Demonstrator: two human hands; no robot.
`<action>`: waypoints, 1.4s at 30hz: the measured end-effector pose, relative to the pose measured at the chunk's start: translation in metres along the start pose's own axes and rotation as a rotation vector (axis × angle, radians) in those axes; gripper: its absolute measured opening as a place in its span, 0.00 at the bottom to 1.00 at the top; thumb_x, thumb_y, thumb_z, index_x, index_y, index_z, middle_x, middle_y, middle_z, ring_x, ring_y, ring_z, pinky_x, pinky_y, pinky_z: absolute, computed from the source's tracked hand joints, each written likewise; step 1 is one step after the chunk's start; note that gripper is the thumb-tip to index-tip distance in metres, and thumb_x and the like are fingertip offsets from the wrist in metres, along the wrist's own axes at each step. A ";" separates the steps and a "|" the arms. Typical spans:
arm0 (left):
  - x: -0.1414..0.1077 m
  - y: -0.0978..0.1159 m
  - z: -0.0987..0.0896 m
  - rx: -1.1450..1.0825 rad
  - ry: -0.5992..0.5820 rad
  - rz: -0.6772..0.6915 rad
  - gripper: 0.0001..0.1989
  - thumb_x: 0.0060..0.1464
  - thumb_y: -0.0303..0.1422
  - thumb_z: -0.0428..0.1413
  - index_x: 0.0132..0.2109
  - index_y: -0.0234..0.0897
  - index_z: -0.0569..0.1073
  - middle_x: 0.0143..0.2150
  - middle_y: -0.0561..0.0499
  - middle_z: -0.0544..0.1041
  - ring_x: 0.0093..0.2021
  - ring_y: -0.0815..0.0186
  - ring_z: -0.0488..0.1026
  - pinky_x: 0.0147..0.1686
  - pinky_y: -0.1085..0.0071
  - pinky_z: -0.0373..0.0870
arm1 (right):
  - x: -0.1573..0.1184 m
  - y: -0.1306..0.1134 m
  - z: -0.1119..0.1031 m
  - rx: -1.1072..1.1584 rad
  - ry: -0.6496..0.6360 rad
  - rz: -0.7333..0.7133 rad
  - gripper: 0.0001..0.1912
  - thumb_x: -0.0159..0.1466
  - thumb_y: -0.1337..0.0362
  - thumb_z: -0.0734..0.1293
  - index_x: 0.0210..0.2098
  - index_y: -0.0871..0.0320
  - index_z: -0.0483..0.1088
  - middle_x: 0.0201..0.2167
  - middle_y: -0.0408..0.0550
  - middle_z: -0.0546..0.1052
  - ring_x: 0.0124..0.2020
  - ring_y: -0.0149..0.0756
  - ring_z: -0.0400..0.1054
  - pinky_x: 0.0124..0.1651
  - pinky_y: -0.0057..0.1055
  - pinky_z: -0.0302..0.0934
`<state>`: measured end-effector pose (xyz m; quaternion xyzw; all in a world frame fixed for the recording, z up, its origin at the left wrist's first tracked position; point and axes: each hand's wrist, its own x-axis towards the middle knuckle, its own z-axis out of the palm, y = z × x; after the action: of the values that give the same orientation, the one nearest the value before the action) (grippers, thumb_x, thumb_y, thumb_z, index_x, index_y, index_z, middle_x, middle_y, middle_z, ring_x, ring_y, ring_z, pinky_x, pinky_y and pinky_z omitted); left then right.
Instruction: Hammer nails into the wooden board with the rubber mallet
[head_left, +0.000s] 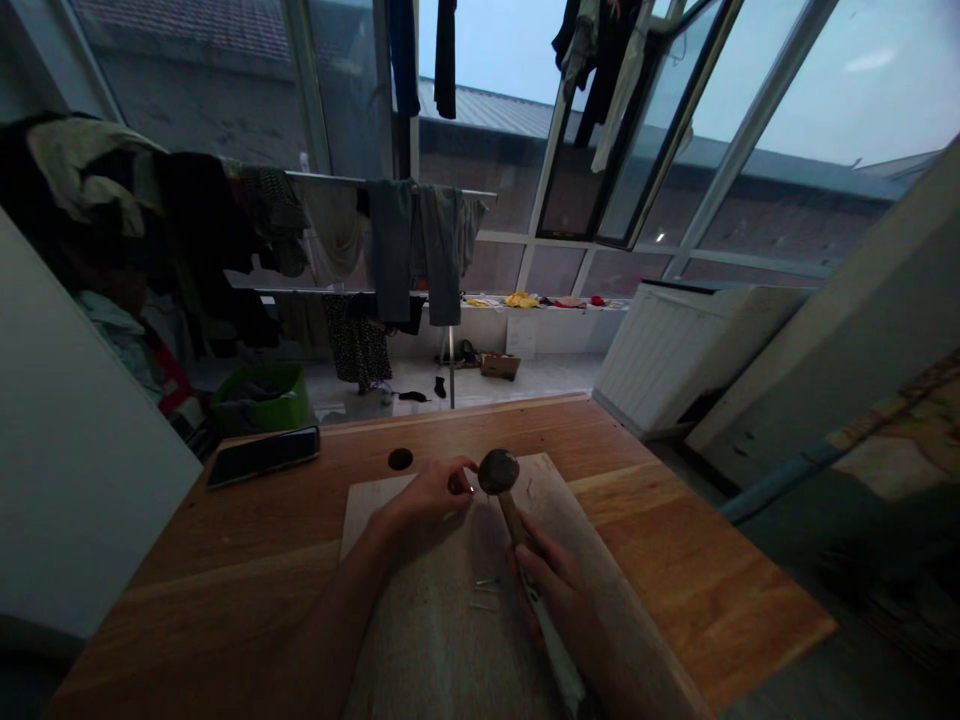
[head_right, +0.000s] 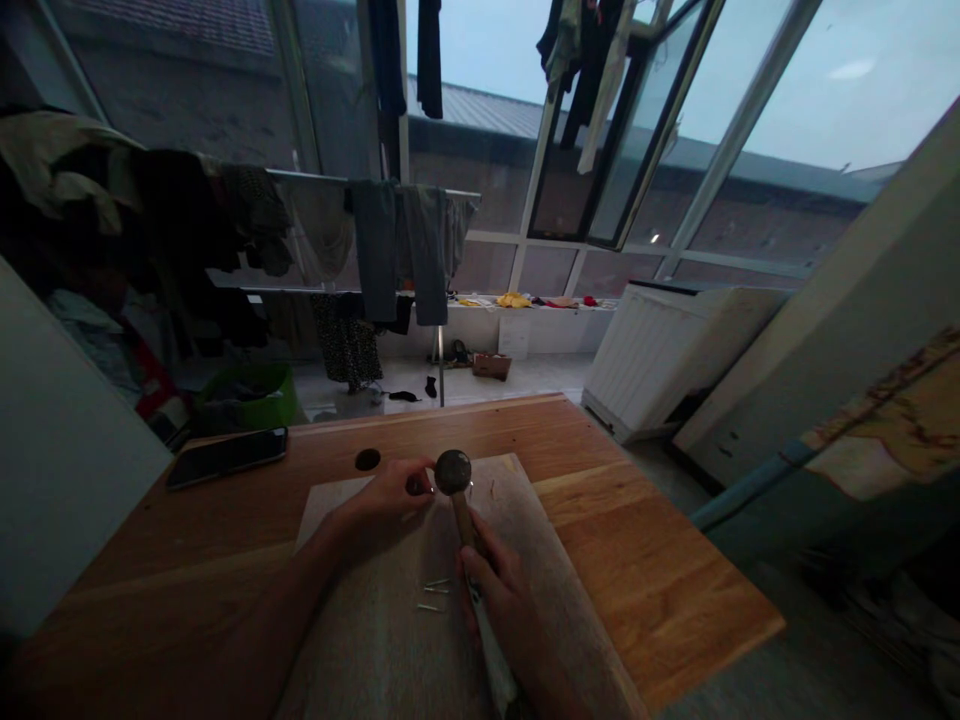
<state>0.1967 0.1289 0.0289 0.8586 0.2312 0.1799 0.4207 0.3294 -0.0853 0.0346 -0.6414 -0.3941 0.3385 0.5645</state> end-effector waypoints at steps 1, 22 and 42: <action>0.000 -0.001 0.000 0.001 0.001 -0.003 0.20 0.48 0.23 0.59 0.50 0.34 0.78 0.31 0.53 0.79 0.30 0.68 0.73 0.30 0.75 0.65 | 0.000 0.000 0.001 -0.004 -0.015 -0.001 0.34 0.60 0.44 0.71 0.61 0.53 0.74 0.62 0.52 0.75 0.67 0.58 0.62 0.70 0.54 0.53; -0.006 0.037 0.002 0.152 0.001 0.065 0.15 0.48 0.34 0.63 0.44 0.36 0.72 0.39 0.51 0.74 0.34 0.67 0.70 0.33 0.72 0.64 | 0.006 0.004 -0.013 0.470 0.040 0.167 0.21 0.56 0.45 0.74 0.37 0.56 0.75 0.18 0.39 0.74 0.09 0.26 0.55 0.10 0.23 0.50; -0.024 0.083 0.022 0.486 -0.188 0.041 0.06 0.49 0.30 0.62 0.36 0.38 0.79 0.33 0.48 0.82 0.34 0.60 0.77 0.33 0.69 0.67 | 0.010 -0.001 -0.018 0.584 0.059 0.154 0.19 0.55 0.47 0.76 0.31 0.54 0.69 0.15 0.34 0.68 0.08 0.22 0.51 0.08 0.20 0.47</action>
<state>0.2082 0.0566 0.0802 0.9518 0.2102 0.0470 0.2182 0.3496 -0.0840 0.0380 -0.4894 -0.2136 0.4605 0.7091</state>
